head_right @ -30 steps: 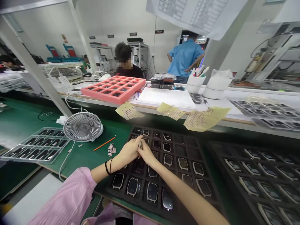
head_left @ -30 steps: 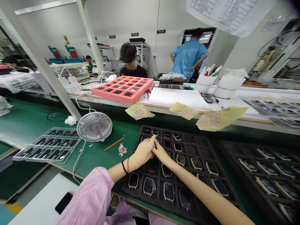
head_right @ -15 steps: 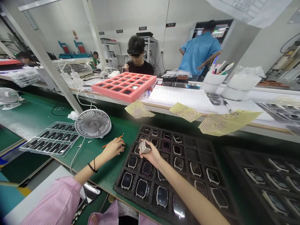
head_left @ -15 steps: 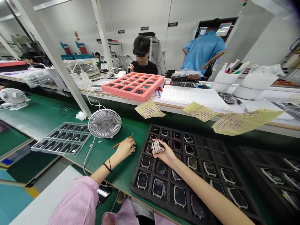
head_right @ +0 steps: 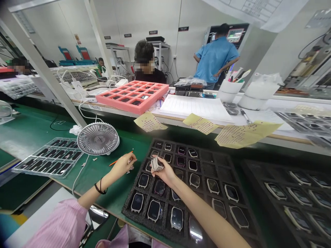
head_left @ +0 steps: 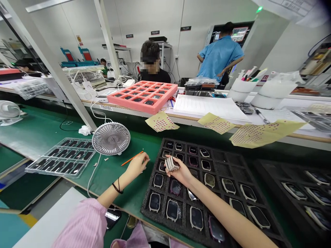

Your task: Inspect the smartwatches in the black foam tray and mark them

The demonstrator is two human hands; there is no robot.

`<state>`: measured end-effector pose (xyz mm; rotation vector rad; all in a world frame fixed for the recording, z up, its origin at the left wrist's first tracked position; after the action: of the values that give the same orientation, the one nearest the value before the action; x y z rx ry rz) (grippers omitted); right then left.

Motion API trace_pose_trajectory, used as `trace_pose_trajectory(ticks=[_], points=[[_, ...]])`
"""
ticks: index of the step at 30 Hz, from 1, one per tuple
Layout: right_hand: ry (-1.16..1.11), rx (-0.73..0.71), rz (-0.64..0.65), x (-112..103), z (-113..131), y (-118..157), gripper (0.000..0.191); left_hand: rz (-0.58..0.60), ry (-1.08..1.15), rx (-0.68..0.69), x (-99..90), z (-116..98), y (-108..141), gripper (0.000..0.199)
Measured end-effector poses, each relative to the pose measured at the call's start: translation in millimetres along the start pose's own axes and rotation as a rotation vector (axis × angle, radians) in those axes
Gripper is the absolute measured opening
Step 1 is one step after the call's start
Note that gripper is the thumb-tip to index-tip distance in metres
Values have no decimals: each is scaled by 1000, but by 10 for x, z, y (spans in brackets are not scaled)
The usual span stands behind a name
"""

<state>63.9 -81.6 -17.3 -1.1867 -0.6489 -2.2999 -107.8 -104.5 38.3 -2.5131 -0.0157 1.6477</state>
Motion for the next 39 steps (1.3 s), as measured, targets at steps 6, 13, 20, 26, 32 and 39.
trace_pose_trajectory(ticks=[6, 13, 20, 26, 32, 39], points=[[-4, -51, 28, 20, 23, 29, 39, 76, 717, -84, 311, -309, -127, 28], [-5, -163, 51, 104, 118, 97, 52, -4, 914, -228, 469, -315, -170, 41], [52, -274, 53, 182, 177, 164, 53, -84, 984, -282, 424, -403, -161, 37], [102, -334, 34, 204, 235, 203, 51, -83, 1020, -290, 361, -492, -134, 30], [-27, -243, 100, 337, 234, 252, 51, 13, 1183, -243, 427, -637, -87, 38], [-82, -156, 130, 529, 220, 405, 50, 259, 1374, -199, 637, -891, 59, 58]])
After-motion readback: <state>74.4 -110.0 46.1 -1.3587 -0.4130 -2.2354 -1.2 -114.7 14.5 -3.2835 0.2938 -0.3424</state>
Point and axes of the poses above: each hand's wrist, its own y-axis away from the middle knuckle, its own x-axis out of the palm, z = x × y, the point moved 7 cm from there along -y, towards the middle knuckle, and after that the axes turned 12 degrees about -y, right-handed, at the moved point
